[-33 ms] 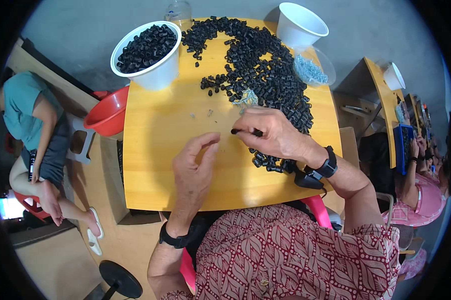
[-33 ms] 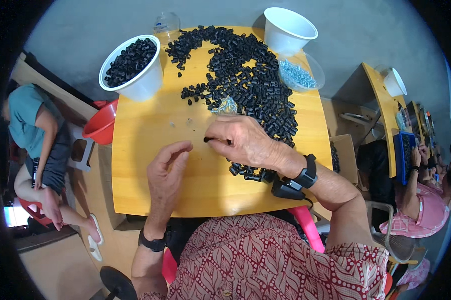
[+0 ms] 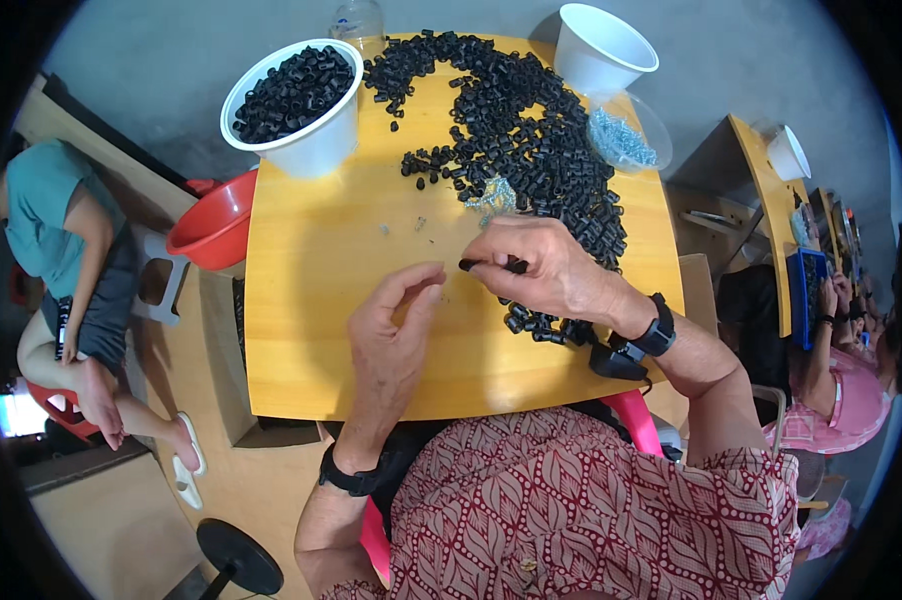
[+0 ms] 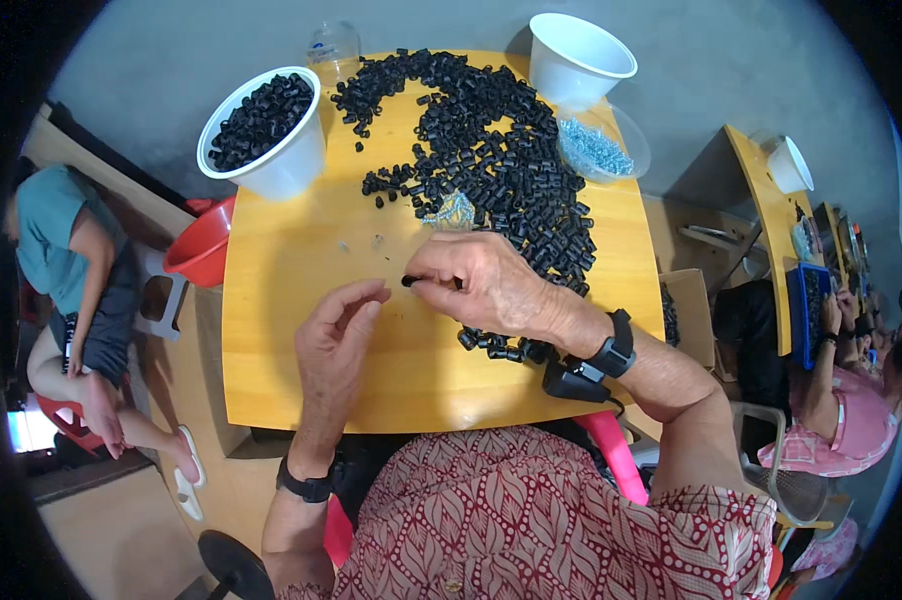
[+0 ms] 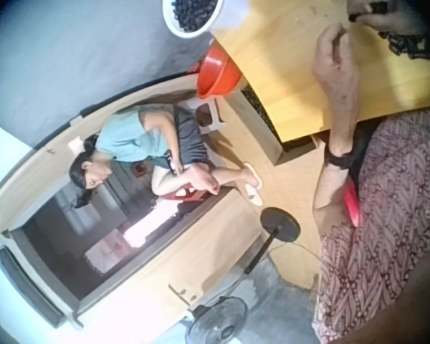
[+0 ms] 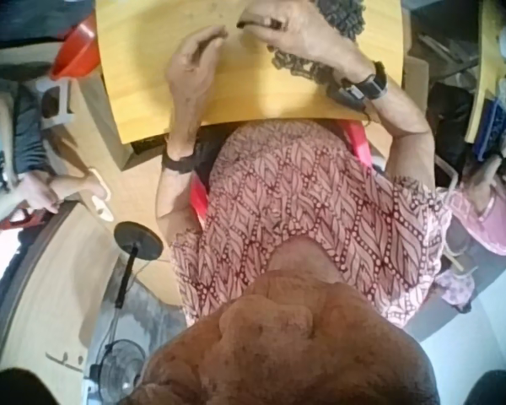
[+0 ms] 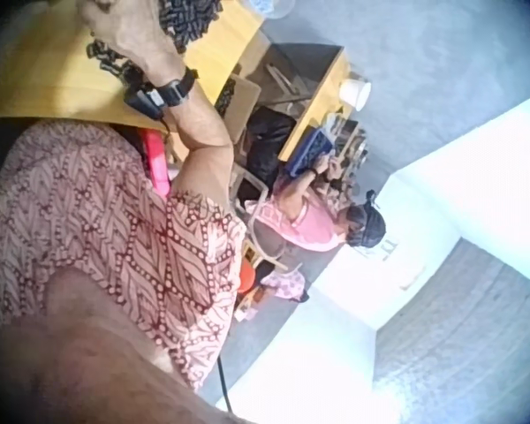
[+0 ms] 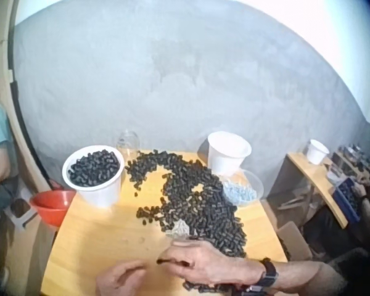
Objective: Manually assembling small black plastic components by joining two parts together.
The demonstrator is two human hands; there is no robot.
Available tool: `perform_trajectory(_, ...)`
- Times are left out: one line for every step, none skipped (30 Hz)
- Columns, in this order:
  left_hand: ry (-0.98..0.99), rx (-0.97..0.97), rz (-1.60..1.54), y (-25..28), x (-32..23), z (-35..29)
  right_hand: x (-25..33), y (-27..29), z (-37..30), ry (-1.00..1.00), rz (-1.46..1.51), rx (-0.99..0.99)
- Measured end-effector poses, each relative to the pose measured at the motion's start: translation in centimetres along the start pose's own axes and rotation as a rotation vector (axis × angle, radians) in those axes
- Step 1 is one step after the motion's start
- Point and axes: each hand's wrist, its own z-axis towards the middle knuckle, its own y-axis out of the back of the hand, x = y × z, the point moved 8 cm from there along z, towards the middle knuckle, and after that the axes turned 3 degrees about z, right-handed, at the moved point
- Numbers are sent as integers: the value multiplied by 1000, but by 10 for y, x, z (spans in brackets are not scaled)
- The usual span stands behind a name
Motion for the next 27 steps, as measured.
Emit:
perform_trajectory(6, -7, -1, -3, -1, -1, -1, -1, 1, -79, 175, 9)
perform_trajectory(61, -5, -98, -6, 2, -1, 1, -4, 0, -77, 179, 19)
perform_trajectory(113, 2, -197, -9, 5, -1, 1, -3, -2, -113, 252, -19)
perform_trajectory(114, -3, -199, -9, 6, 0, 0, -2, -4, -148, 325, -56)
perform_trajectory(107, 8, -231, -11, 8, 1, 0, -4, -5, -147, 325, -50)
perform_trajectory(100, 19, -262, -11, 9, 1, -1, -5, -7, -151, 332, -54)
perform_trajectory(101, 14, -265, -11, 11, 0, -1, -6, -8, -155, 337, -59)
perform_trajectory(117, 27, -286, -11, 13, -1, 2, -7, -8, -153, 337, -53)
perform_trajectory(132, 43, -309, -14, 16, -1, 5, -8, -8, -138, 319, -43)
perform_trajectory(131, 40, -314, -13, 17, -2, 8, -10, -7, -122, 301, -32)
perform_trajectory(141, 33, -342, -13, 19, -3, 10, -12, -7, -121, 297, -27)
perform_trajectory(150, 28, -370, -13, 21, -4, 14, -11, -7, -72, 258, -53)
perform_trajectory(146, 26, -376, -13, 21, -5, 19, -10, -8, -23, 219, -78)
perform_trajectory(184, 27, -378, -14, 24, -6, 19, -11, -10, -21, 214, -74)
perform_trajectory(223, 27, -376, -14, 27, -9, 22, -12, -12, 7, 167, -73)
perform_trajectory(220, 24, -378, -13, 26, -10, 24, -14, -13, 34, 121, -74)
perform_trajectory(249, 32, -423, -14, 28, -11, 25, -16, -15, 58, 129, -64)
perform_trajectory(280, 40, -468, -15, 31, -13, 27, -16, -13, 61, 130, -61)
perform_trajectory(278, 36, -468, -14, 32, -14, 32, -14, -12, 102, 117, -81)
perform_trajectory(281, 36, -495, -14, 34, -15, 37, -13, -11, 143, 104, -101)
perform_trajectory(284, 35, -522, -14, 35, -16, 37, -13, -10, 146, 104, -99)
perform_trajectory(281, 32, -523, -13, 35, -16, 39, -13, -10, 170, 45, -86)
perform_trajectory(296, 53, -506, -14, 34, -17, 41, -14, -11, 194, -15, -74)
perform_trajectory(309, 72, -488, -14, 34, -17, 41, -15, -10, 198, -15, -73)
perform_trajectory(306, 69, -489, -14, 32, -17, 44, -15, -10, 245, -76, -84)
perform_trajectory(299, 77, -489, -13, 29, -18, 48, -16, -10, 292, -137, -95)
perform_trajectory(293, 86, -486, -14, 27, -18, 49, -16, -10, 294, -136, -97)
